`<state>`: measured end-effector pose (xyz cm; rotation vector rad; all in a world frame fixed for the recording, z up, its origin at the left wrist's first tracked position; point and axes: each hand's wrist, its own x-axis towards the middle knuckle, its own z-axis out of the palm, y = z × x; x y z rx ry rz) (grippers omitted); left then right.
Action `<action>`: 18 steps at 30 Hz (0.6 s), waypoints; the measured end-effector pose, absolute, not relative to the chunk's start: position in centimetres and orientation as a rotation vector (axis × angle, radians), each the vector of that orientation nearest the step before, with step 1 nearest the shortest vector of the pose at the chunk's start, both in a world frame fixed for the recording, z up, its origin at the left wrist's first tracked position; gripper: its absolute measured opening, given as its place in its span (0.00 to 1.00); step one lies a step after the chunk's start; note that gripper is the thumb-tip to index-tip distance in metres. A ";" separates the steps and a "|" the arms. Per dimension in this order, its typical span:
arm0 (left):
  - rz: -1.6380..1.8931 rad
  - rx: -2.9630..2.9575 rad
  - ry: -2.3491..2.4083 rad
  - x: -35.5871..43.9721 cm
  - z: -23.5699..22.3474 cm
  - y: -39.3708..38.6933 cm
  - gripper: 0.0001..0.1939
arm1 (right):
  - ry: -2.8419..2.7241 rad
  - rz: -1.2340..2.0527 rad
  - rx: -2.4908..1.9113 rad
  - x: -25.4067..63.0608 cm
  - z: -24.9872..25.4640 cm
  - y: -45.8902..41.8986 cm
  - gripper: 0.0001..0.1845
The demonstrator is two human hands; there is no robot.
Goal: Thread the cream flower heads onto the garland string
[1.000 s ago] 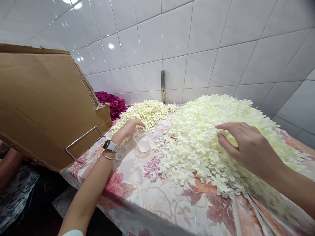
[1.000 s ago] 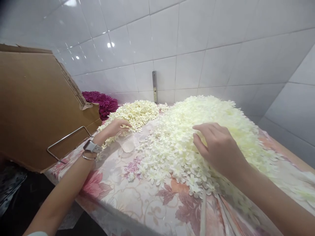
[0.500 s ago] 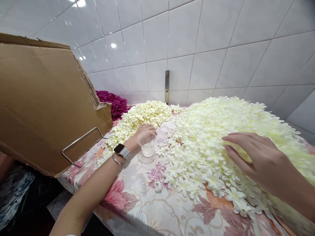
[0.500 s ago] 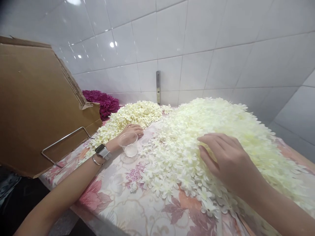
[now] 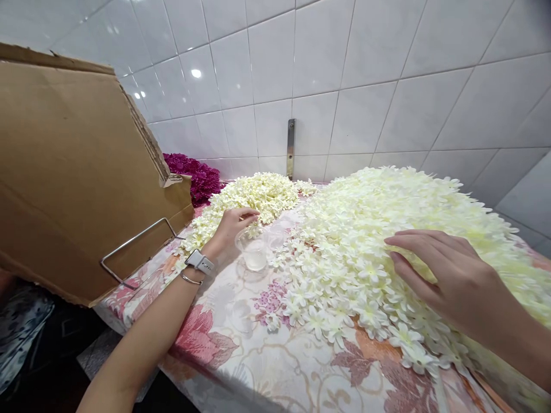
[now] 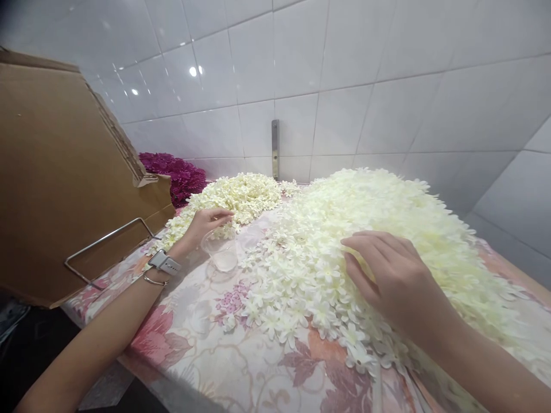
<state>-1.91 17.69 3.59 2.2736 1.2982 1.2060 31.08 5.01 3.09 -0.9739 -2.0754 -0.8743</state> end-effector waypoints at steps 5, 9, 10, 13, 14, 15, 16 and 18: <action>1.402 2.120 1.353 -2.0 3.5 17.8 0.08 | -2.042 -0.891 -0.968 30.8 3.1 4.8 0.07; 1.531 2.010 1.345 -2.0 3.8 17.8 0.10 | -2.037 -0.934 -0.923 30.2 3.5 4.2 0.08; 1.559 1.988 1.327 -2.0 4.1 17.7 0.11 | -2.037 -0.917 -0.908 29.9 3.7 4.1 0.08; 1.617 1.953 1.245 -1.4 5.1 17.0 0.12 | -2.035 -0.835 -0.870 28.4 5.0 4.4 0.07; 1.619 1.955 1.217 -1.2 5.5 16.7 0.11 | -2.044 -0.797 -0.863 27.7 5.7 4.7 0.07; 1.613 1.961 1.192 -1.0 5.8 16.4 0.11 | -2.058 -0.747 -0.864 26.9 6.6 5.2 0.08; 1.604 1.970 1.175 -0.9 6.0 16.1 0.10 | -2.090 -0.664 -0.869 26.0 7.5 5.8 0.08; 1.593 1.985 1.174 -0.7 6.2 15.8 0.09 | -2.159 -0.422 -0.908 23.7 9.3 7.5 0.09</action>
